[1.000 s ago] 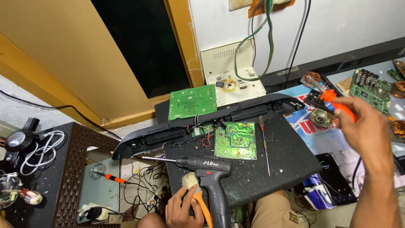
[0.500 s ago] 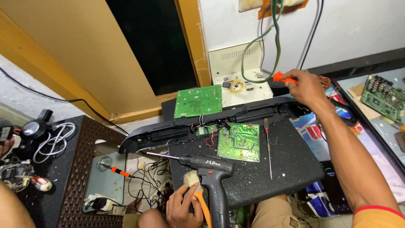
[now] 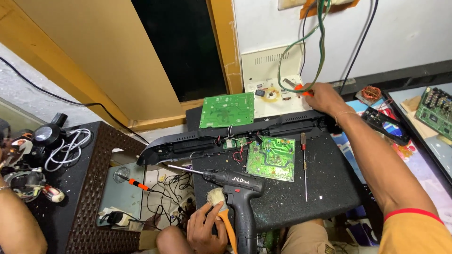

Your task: Soldering components onto a circuit board and using a power screwdriver to assemble an electronic device casing.

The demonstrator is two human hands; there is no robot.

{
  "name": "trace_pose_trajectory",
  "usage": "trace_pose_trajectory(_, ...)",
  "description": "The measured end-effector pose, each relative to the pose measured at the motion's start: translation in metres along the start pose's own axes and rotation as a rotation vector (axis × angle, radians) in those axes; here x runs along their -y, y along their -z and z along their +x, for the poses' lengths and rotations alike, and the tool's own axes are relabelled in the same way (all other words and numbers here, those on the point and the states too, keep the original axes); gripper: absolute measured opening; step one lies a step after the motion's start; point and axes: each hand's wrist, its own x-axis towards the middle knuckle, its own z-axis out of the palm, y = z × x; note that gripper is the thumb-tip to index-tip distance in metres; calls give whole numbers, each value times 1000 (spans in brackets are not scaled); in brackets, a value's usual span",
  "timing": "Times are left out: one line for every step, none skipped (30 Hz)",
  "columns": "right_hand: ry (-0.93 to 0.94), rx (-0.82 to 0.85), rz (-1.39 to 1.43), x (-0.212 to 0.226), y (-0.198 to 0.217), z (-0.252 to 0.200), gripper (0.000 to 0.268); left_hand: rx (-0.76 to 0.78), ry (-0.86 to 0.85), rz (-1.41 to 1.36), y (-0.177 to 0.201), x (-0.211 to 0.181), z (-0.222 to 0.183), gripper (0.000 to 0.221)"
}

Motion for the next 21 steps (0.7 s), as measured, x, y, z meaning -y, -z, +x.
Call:
trace_pose_trajectory(-3, -26, 39, 0, 3, -2, 38, 11, 20, -8, 0, -1, 1, 43)
trace_pose_trajectory(-6, -53, 77, 0, 6, -5, 35, 21, 39, -15, 0, -3, 2, 43)
trace_pose_trajectory(-15, -51, 78, 3, 13, -13, 35, 30, 37, -19, -1, -1, 2, 43)
trace_pose_trajectory(-15, -43, 112, 6, 19, -20, 29, 50, 43, -23, -2, 1, 2, 42)
trace_pose_trajectory(-16, -34, 149, 9, 24, -28, 26, 72, 48, -25, -3, 3, 1, 41)
trace_pose_trajectory(-26, -30, 152, -1, 21, -30, 26, 83, 46, -27, -1, 3, -3, 41)
trace_pose_trajectory(24, -94, 184, -11, 21, -32, 26, 79, 54, -25, -1, 4, -3, 41)
trace_pose_trajectory(74, -160, 214, -22, 20, -35, 30, 75, 61, -22, -3, 4, -4, 41)
trace_pose_trajectory(36, -158, 222, -40, 16, -35, 30, 109, 46, -35, -1, 7, -2, 41)
trace_pose_trajectory(160, -295, 199, -60, 11, -36, 25, 102, 15, -36, -1, 8, -1, 39)
trace_pose_trajectory(275, -426, 168, -83, 5, -42, 20, 105, -15, -40, 1, 8, -2, 37)
trace_pose_trajectory(227, -420, 171, -85, 7, -71, 20, 148, -29, -57, 8, 6, 0, 37)
trace_pose_trajectory(217, -477, 171, -85, 15, -93, 20, 135, -52, -70, 10, 3, 4, 35)
trace_pose_trajectory(207, -534, 169, -83, 23, -114, 20, 122, -74, -85, 12, 0, 8, 32)
trace_pose_trajectory(174, -532, 168, -80, 27, -145, 20, 149, -85, -98, 11, 1, 6, 32)
trace_pose_trajectory(140, -551, 208, -74, 33, -175, 22, 149, -86, -77, 11, 2, 4, 34)
trace_pose_trajectory(121, -574, 246, -64, 42, -200, 25, 135, -84, -54, 9, 2, 4, 35)
trace_pose_trajectory(102, -576, 243, -73, 40, -221, 25, 149, -90, -64, 9, 0, 4, 35)
trace_pose_trajectory(55, -614, 196, -81, 36, -242, 22, 145, -80, -53, 8, -1, 3, 35)
trace_pose_trajectory(9, -651, 148, -88, 33, -263, 19, 141, -69, -41, 8, -1, 3, 35)
trace_pose_trajectory(2, -653, 146, -96, 24, -281, 19, 145, -73, -45, 7, 1, 2, 35)
